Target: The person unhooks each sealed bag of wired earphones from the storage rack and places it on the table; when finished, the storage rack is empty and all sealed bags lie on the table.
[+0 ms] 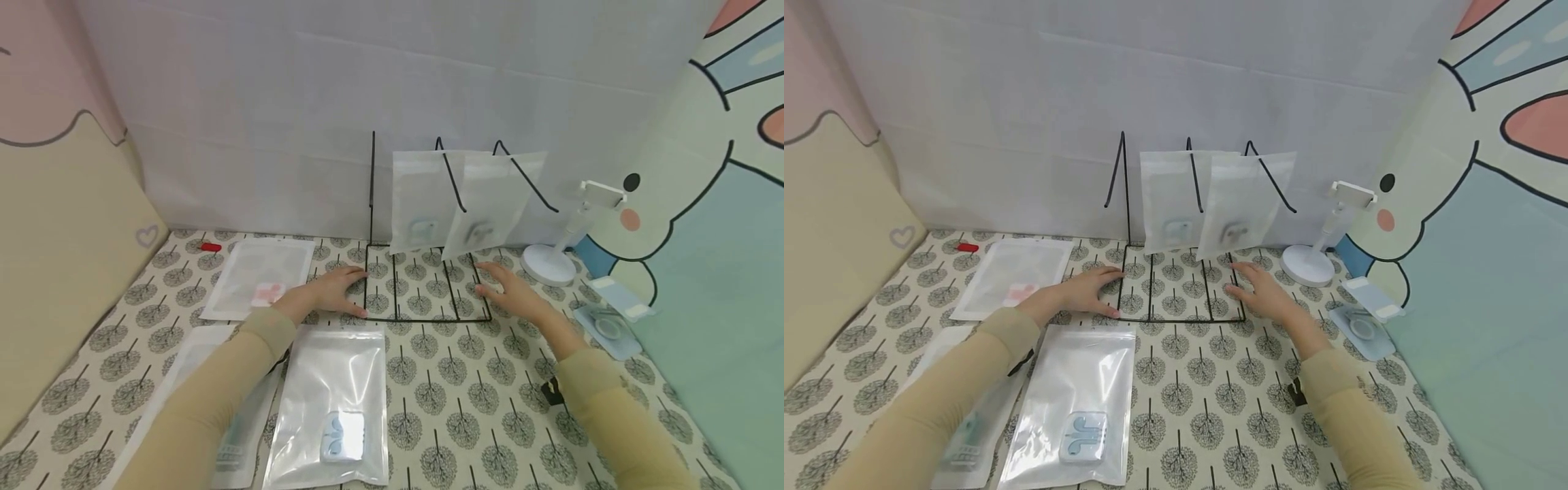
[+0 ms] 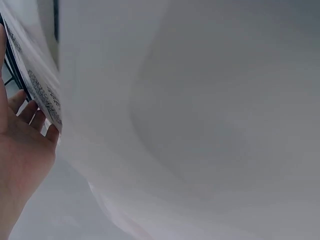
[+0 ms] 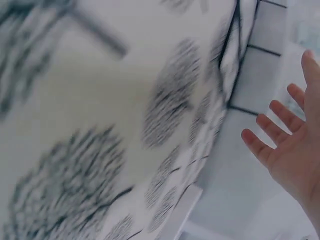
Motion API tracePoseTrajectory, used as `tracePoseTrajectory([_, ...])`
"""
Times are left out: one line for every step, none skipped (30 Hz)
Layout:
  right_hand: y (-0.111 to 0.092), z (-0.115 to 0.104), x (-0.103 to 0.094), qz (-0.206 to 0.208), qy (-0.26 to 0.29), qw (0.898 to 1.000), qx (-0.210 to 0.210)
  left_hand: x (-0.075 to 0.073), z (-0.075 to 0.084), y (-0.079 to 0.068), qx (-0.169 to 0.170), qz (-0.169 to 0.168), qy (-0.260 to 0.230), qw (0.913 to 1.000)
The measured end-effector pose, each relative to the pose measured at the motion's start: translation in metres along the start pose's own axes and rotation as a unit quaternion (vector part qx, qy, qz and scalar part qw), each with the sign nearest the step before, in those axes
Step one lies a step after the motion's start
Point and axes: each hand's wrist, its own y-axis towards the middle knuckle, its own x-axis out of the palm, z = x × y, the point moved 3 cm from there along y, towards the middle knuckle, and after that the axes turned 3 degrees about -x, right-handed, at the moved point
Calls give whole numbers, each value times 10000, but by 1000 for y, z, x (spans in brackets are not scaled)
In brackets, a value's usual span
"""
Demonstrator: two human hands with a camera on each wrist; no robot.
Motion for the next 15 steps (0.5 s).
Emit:
tracePoseTrajectory([1,-6,-1,116,-41,9999,-42,1,0,0,-4,7,-19,10000])
tracePoseTrajectory([3,-11,-2,223,-109,9996,-123,2,0,0,-2,11,-11,10000])
tracePoseTrajectory([5,-17,-3,319,-112,9992,-199,3,0,0,2,8,-14,10000])
tracePoseTrajectory([6,-24,-4,402,-117,9987,-300,3,-1,1,13,13,-11,10000])
tracePoseTrajectory([7,-32,-4,472,-126,9980,-391,4,-1,1,16,11,4,10000])
tracePoseTrajectory([9,-38,-4,548,-126,9972,-486,5,-1,1,8,0,13,10000])
tracePoseTrajectory([11,-45,-4,614,-137,9963,-593,5,-1,1,8,-3,3,10000])
tracePoseTrajectory([13,-52,-4,676,-115,9953,-684,5,-1,1,11,-3,-7,10000])
tracePoseTrajectory([14,-59,-4,758,-74,9942,-761,5,-1,2,-6,-4,-32,10000])
tracePoseTrajectory([16,-66,-3,840,-43,9927,-860,5,-1,2,0,15,-54,10000])
tracePoseTrajectory([19,-71,-2,926,22,9909,-979,4,-1,2,-5,21,-72,10000])
tracePoseTrajectory([21,-77,-1,1010,112,9886,-1112,3,-1,2,-17,22,-98,9999])
tracePoseTrajectory([23,-82,0,1076,198,9863,-1238,2,-1,2,-10,27,-106,9999])
tracePoseTrajectory([26,-87,1,1129,320,9840,-1339,1,0,2,-13,21,-108,9999])
tracePoseTrajectory([28,-91,3,1186,427,9816,-1431,0,0,2,-14,10,-123,9999])
